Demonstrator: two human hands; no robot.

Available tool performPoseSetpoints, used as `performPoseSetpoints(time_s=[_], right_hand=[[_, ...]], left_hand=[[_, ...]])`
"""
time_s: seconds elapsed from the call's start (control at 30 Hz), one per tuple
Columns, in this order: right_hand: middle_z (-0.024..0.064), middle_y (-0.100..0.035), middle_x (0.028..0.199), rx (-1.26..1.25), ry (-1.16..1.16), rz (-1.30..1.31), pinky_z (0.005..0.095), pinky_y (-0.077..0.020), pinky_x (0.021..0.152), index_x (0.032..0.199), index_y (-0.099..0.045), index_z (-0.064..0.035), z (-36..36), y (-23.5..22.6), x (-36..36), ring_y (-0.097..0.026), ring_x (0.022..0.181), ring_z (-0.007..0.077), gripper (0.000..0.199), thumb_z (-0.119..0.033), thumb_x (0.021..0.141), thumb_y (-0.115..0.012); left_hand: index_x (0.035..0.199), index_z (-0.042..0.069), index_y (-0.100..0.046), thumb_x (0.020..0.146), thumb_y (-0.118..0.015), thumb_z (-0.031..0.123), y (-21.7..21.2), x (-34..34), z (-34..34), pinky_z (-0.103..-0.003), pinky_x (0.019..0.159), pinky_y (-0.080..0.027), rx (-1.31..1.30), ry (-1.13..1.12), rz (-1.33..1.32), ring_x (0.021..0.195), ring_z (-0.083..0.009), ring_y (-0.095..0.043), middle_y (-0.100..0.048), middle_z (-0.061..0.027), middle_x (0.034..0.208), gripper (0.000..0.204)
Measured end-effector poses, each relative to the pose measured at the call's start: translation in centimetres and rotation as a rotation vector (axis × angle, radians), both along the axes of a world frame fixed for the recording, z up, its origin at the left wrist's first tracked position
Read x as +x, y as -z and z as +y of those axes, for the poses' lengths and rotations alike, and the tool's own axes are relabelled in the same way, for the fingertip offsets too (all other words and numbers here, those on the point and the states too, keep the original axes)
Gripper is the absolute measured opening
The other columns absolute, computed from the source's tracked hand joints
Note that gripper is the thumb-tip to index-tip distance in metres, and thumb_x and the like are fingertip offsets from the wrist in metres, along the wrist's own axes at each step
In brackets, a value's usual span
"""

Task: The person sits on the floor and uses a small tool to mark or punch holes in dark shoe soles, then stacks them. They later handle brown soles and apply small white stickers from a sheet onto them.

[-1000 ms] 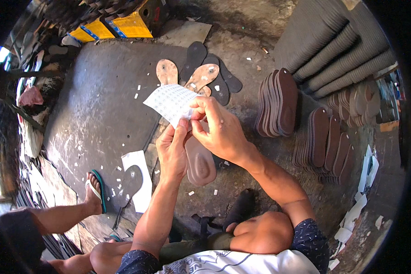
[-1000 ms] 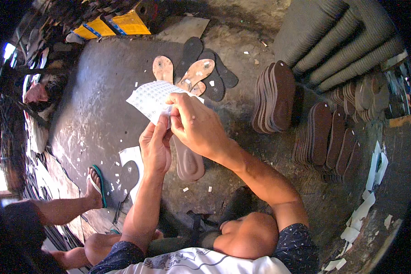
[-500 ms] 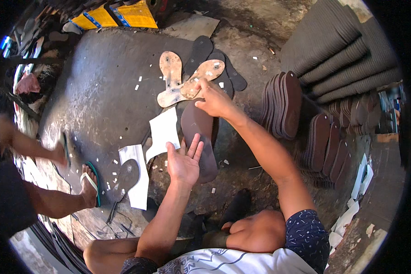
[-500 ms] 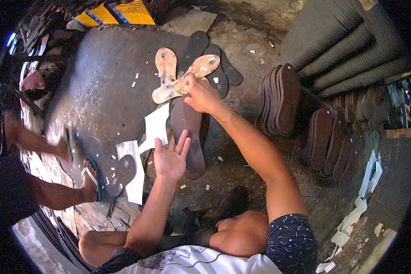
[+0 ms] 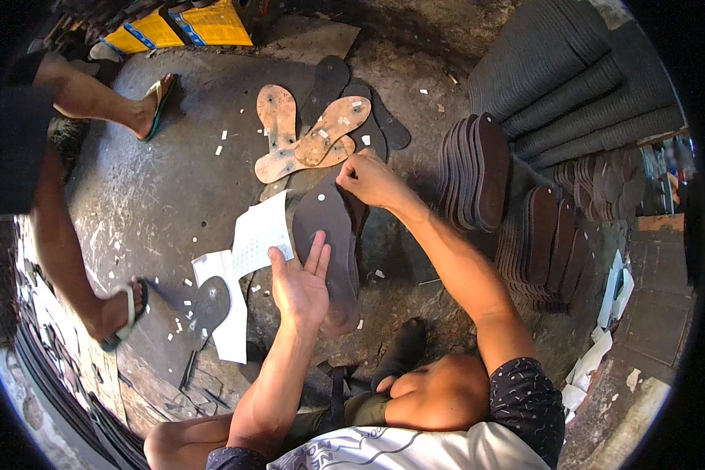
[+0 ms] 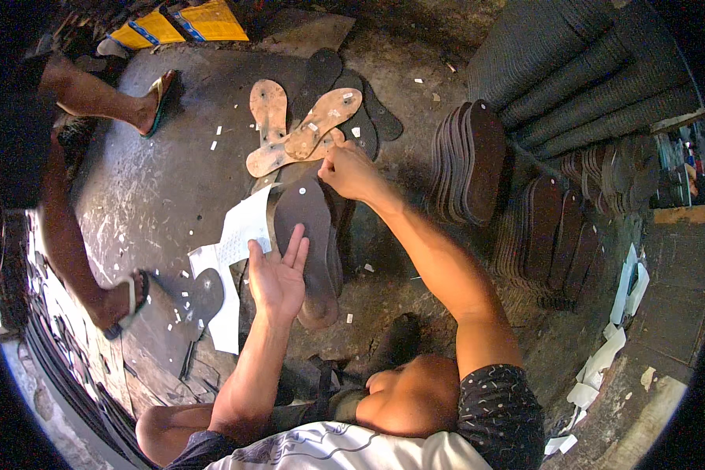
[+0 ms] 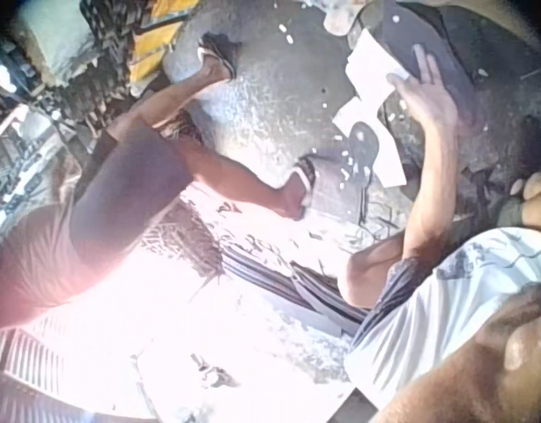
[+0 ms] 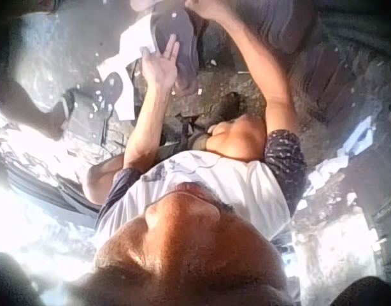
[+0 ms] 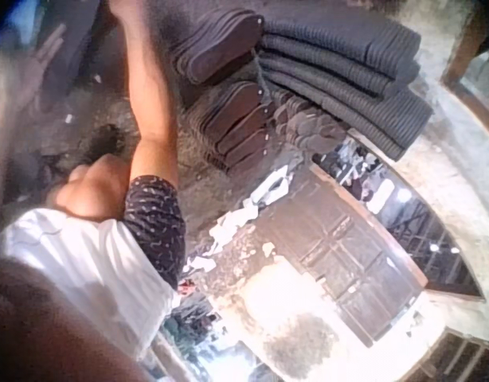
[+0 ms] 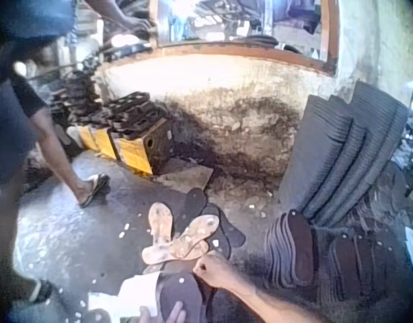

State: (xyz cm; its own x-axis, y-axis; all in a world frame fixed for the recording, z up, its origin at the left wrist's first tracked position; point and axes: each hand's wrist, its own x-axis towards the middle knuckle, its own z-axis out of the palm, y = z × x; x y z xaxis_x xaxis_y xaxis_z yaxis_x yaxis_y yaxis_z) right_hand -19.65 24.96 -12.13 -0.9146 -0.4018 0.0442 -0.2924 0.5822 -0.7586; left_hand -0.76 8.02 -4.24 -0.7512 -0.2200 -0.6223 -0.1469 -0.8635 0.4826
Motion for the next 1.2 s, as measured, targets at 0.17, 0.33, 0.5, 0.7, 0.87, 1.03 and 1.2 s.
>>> performPoseSetpoints(time_s=[0.17, 0.33, 0.5, 0.7, 0.87, 1.03, 1.2], right_hand=[[0.0237, -0.074, 0.111, -0.079, 0.171, -0.177, 0.0395, -0.0551, 0.092, 0.116, -0.070, 0.0058, 1.8, 1.1, 1.0, -0.071, 0.105, 0.0298, 0.033, -0.023, 0.101, -0.067], [0.0187, -0.070, 0.127, -0.345, 0.193, -0.099, 0.0366, -0.0512, 0.103, 0.140, -0.058, 0.0069, -0.5, -2.2, 5.9, -0.067, 0.117, 0.0240, 0.043, -0.016, 0.104, -0.062], [0.0127, -0.072, 0.124, -0.515, 0.246, -0.420, 0.0312, -0.0506, 0.101, 0.136, -0.063, 0.0073, 4.8, -3.6, 3.0, -0.067, 0.112, 0.0183, 0.038, -0.009, 0.101, -0.061], [0.0072, -0.076, 0.110, -0.610, 0.406, -0.461, 0.0318, -0.0525, 0.088, 0.123, -0.073, 0.0030, 11.3, -3.5, -0.1, -0.067, 0.099, 0.0163, 0.036, -0.012, 0.093, -0.059], [0.0099, -0.077, 0.110, -0.236, 0.394, -0.545, 0.0351, -0.0531, 0.091, 0.121, -0.073, 0.0026, 12.9, 0.2, -0.8, -0.069, 0.103, 0.0199, 0.033, -0.014, 0.095, -0.062], [0.0163, -0.070, 0.122, 0.016, 0.276, 0.308, 0.0400, -0.0545, 0.095, 0.121, -0.070, -0.0008, 5.3, -0.5, 3.0, -0.070, 0.105, 0.0297, 0.027, -0.015, 0.099, -0.067], [0.0119, -0.071, 0.099, -0.319, -0.041, 0.290, 0.0409, -0.0556, 0.081, 0.109, -0.070, -0.0033, -4.4, -8.9, 9.2, -0.070, 0.092, 0.0316, 0.017, -0.012, 0.095, -0.074]], left_hand=[[0.165, 0.006, -0.008, 0.113, -0.045, 0.044, 2.3, -2.3, 0.2, -0.050, 0.118, -0.047, 0.045, 0.032, 0.122, 0.140, -0.0426, -0.054, -0.017, -0.0183, 0.170, 0.074], [0.153, 0.002, -0.034, 0.113, -0.048, 0.040, 1.4, -3.7, -0.4, -0.050, 0.111, -0.053, -0.024, 0.100, 0.140, 0.134, -0.0416, -0.060, -0.047, -0.0148, 0.151, 0.057], [0.145, 0.008, -0.049, 0.111, -0.053, 0.041, 1.4, -3.4, -2.3, -0.036, 0.083, -0.054, -0.200, 0.226, 0.025, 0.116, -0.0265, -0.067, -0.062, -0.0088, 0.141, 0.048], [0.135, 0.007, -0.062, 0.107, -0.066, 0.031, 3.8, -2.3, -4.7, -0.034, 0.083, -0.050, -0.338, 0.195, -0.039, 0.109, -0.0199, -0.065, -0.066, -0.0065, 0.131, 0.037], [0.123, 0.007, -0.071, 0.104, -0.071, 0.026, 3.4, -3.1, -6.1, -0.031, 0.083, -0.050, -0.534, 0.197, 0.035, 0.102, -0.0152, -0.066, -0.073, -0.0025, 0.117, 0.027], [0.124, 0.006, -0.071, 0.106, -0.067, 0.023, 0.8, -3.7, -5.3, -0.035, 0.090, -0.053, -0.469, 0.193, 0.167, 0.109, -0.0194, -0.069, -0.074, -0.0035, 0.118, 0.025], [0.127, 0.005, -0.072, 0.108, -0.064, 0.023, 0.5, -4.0, -4.1, -0.035, 0.093, -0.053, -0.464, 0.255, 0.256, 0.102, -0.0149, -0.067, -0.074, -0.0042, 0.117, 0.027]])
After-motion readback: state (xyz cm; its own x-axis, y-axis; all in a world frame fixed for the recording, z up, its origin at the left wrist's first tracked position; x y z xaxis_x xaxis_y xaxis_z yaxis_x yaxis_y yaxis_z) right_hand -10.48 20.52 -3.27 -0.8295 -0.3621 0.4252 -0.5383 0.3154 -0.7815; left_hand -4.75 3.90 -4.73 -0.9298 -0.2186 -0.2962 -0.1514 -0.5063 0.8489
